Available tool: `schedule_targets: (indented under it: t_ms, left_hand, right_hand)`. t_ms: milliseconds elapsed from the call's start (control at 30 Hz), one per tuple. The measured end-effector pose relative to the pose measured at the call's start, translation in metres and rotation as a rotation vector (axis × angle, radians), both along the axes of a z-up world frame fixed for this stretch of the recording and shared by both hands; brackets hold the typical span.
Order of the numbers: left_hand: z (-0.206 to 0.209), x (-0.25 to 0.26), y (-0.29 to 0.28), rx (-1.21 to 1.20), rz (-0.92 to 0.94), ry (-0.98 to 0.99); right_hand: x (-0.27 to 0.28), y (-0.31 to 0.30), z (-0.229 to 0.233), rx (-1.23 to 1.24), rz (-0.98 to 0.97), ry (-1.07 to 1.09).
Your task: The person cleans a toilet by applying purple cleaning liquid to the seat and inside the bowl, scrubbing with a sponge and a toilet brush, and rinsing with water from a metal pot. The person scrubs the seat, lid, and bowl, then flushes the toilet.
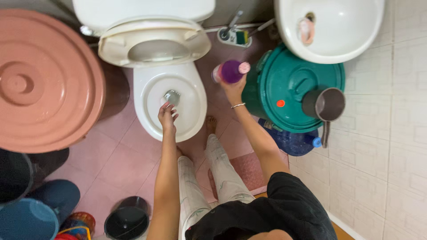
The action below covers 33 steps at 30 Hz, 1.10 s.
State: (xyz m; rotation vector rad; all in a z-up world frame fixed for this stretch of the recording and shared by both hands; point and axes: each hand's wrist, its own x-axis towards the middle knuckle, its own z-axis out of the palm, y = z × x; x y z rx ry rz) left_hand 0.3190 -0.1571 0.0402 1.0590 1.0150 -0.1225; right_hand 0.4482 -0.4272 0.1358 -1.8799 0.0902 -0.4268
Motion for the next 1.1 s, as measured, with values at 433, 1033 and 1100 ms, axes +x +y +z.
schedule_targets:
  t_ms: [433,1033,1100]
  left_hand:
    - [0.004,0.073,-0.051,-0.028,0.045,-0.01]
    - [0.097,0.343,-0.421,0.113,-0.595,-0.667]
    - [0.087,0.353,-0.429,0.124,-0.608,-0.649]
  right_hand:
    - [0.212,-0.259,0.066,-0.153,-0.315,-0.128]
    - [0.224,-0.309,-0.002,-0.06,-0.321,0.181]
    - [0.227,-0.305,0.001,-0.043,-0.373,0.202]
